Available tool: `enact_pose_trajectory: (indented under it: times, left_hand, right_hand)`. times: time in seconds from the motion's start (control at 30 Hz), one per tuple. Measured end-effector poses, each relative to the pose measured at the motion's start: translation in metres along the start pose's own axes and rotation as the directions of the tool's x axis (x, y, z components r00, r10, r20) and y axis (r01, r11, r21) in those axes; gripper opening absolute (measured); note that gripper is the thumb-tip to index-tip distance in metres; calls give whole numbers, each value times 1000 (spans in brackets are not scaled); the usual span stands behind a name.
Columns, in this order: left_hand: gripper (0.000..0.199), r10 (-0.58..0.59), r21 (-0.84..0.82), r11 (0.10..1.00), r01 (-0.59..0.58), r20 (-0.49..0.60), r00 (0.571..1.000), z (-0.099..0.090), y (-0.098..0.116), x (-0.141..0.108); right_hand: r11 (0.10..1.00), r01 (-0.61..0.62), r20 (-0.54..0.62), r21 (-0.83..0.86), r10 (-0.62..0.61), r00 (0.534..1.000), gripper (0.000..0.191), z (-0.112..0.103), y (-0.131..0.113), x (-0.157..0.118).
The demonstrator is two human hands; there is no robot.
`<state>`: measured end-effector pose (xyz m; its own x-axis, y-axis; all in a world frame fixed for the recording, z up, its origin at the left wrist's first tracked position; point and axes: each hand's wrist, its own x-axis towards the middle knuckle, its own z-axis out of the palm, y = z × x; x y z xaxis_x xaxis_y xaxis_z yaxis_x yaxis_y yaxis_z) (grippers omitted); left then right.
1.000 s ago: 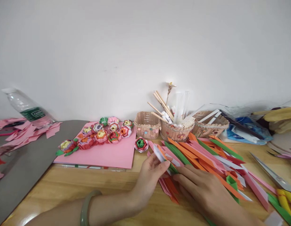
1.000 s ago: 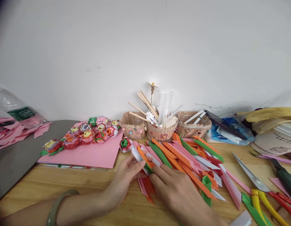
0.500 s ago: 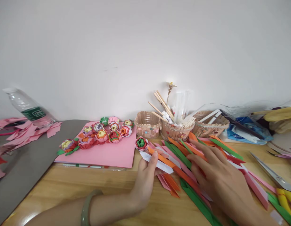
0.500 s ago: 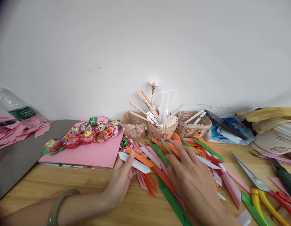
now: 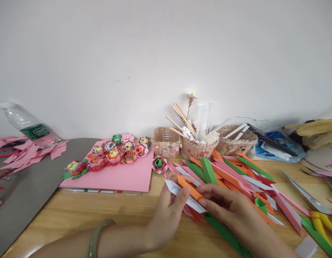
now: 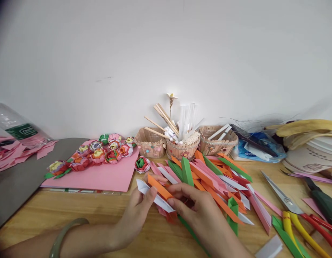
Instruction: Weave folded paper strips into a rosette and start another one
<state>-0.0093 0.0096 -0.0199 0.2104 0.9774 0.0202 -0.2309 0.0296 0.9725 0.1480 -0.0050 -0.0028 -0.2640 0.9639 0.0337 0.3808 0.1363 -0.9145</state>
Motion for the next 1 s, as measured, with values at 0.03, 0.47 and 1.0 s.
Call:
enact_pose_trajectory:
  times: [0.03, 0.47, 1.0]
  left_hand:
    - [26, -20, 5, 1000, 20, -15, 1000, 0, 0, 0]
    - [25, -145, -117, 982, 151, 56, 988, 1, -6, 12]
    - [25, -139, -171, 974, 152, 85, 987, 0, -4, 13]
  right_hand:
    - [1000, -22, 6, 18, 22, 1000, 20, 0, -1, 0]
    - [997, -80, 15, 2, 80, 997, 26, -1, 0, 0]
    - [979, -193, -47, 66, 196, 979, 32, -6, 3, 2]
